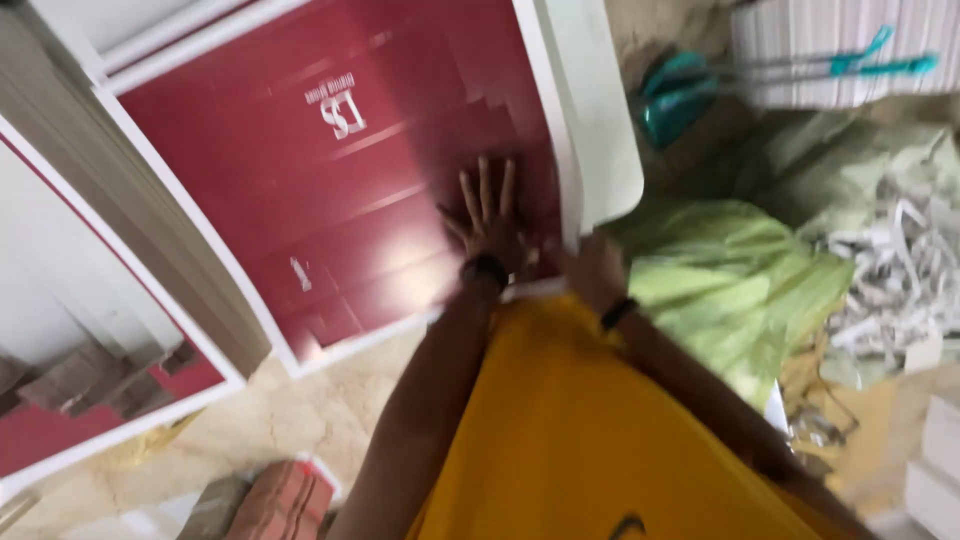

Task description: Removing pre-cut cardboard box templates from their surrounding sheets and stacking them for further processing.

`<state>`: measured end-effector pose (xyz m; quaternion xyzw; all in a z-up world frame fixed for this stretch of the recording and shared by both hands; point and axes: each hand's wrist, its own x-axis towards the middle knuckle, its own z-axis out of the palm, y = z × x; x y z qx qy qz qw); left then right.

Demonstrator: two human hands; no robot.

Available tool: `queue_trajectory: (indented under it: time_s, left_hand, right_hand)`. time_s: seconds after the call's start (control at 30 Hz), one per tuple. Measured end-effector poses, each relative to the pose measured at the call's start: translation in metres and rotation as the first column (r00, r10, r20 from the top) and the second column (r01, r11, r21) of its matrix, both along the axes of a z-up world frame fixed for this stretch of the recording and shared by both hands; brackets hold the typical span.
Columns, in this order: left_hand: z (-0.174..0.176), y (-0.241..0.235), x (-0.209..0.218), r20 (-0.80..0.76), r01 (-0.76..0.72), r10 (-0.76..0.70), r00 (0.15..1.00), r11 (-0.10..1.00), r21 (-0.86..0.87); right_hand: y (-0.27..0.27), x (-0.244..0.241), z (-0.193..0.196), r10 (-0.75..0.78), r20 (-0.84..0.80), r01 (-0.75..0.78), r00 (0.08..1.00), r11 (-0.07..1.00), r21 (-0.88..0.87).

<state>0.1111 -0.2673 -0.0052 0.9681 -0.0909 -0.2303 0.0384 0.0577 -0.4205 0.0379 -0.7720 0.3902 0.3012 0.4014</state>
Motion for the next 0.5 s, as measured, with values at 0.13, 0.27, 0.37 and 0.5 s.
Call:
queue_trajectory:
  time_s: [0.13, 0.27, 0.37, 0.5]
  left_hand:
    - [-0.011, 0.003, -0.001, 0.118, 0.027, -0.024, 0.993, 0.999, -0.019]
    - [0.012, 0.001, 0.013, 0.025, -0.038, 0.041, 0.999, 0.996, -0.086]
    - [0.014, 0.004, 0.010, -0.084, -0.008, 0.003, 0.997, 0.998, -0.060]
    - [0.022, 0.017, 0.015, -0.226, -0.021, -0.019, 0.974, 0.984, -0.175]
  right_hand:
    - [0.019, 0.015, 0.058, 0.142, -0.008, -0.143, 0.990, 0.987, -0.070]
    - [-0.031, -0.008, -0.010, 0.085, 0.096, -0.089, 0.992, 0.996, 0.032]
    - [-0.043, -0.010, -0.016, 0.041, 0.052, -0.051, 0.998, 0.975, 0.216]
    - [-0.065, 0.009, -0.054, 0.077, 0.080, -0.096, 0.994, 0.958, 0.272]
